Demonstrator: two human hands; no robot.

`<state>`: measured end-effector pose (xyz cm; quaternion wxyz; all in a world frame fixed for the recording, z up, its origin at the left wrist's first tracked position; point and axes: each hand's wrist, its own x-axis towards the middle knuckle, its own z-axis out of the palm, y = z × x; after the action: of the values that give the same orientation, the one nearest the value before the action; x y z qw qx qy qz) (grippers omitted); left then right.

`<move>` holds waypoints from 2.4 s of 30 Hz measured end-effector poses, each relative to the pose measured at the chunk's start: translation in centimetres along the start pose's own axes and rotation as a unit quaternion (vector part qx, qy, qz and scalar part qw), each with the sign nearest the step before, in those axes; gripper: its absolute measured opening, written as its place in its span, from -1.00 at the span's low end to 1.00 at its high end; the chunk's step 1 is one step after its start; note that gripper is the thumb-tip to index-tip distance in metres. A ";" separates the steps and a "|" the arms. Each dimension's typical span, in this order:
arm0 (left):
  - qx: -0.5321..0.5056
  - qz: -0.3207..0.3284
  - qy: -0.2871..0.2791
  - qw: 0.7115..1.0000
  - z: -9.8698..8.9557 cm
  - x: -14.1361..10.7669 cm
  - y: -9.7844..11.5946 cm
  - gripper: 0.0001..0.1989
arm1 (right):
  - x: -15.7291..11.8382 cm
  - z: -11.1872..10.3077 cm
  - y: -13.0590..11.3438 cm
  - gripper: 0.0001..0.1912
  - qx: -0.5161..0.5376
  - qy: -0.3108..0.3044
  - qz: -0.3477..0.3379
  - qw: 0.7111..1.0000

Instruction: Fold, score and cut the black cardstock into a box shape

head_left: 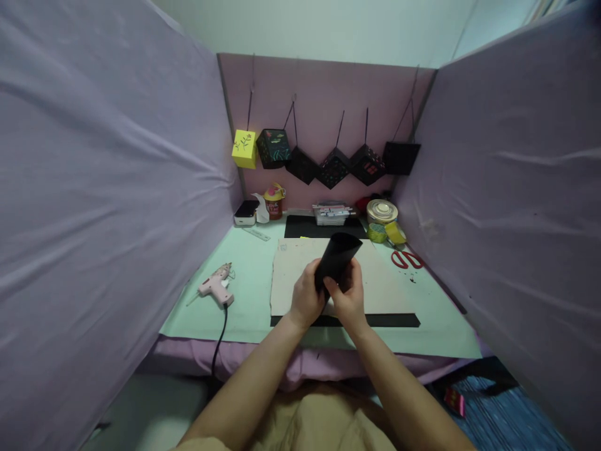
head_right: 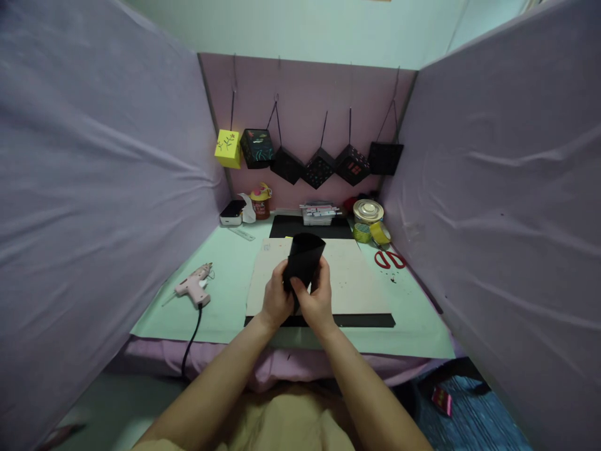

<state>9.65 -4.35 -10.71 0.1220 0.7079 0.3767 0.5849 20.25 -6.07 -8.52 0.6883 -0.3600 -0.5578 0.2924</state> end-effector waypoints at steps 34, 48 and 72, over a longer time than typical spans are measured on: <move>-0.053 -0.040 -0.121 0.990 0.5 -3.0 0.3 -0.20 | -1.1 -3.6 0.0 -0.27 -0.101 -0.063 0.001 0.993; -0.396 -0.256 -0.104 0.876 -0.3 -1.1 3.2 -0.53 | 1.5 -3.7 -1.3 -0.14 -0.178 -0.130 -0.052 0.974; -0.569 -0.427 0.071 0.699 -0.1 1.8 3.7 -0.65 | 1.5 -2.2 -1.5 -0.18 -0.586 -0.233 -0.134 0.764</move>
<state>11.09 -5.72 -7.08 0.7110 0.2230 0.2413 0.6217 22.74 -6.10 -6.69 0.2242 -0.5359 -0.8063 -0.1113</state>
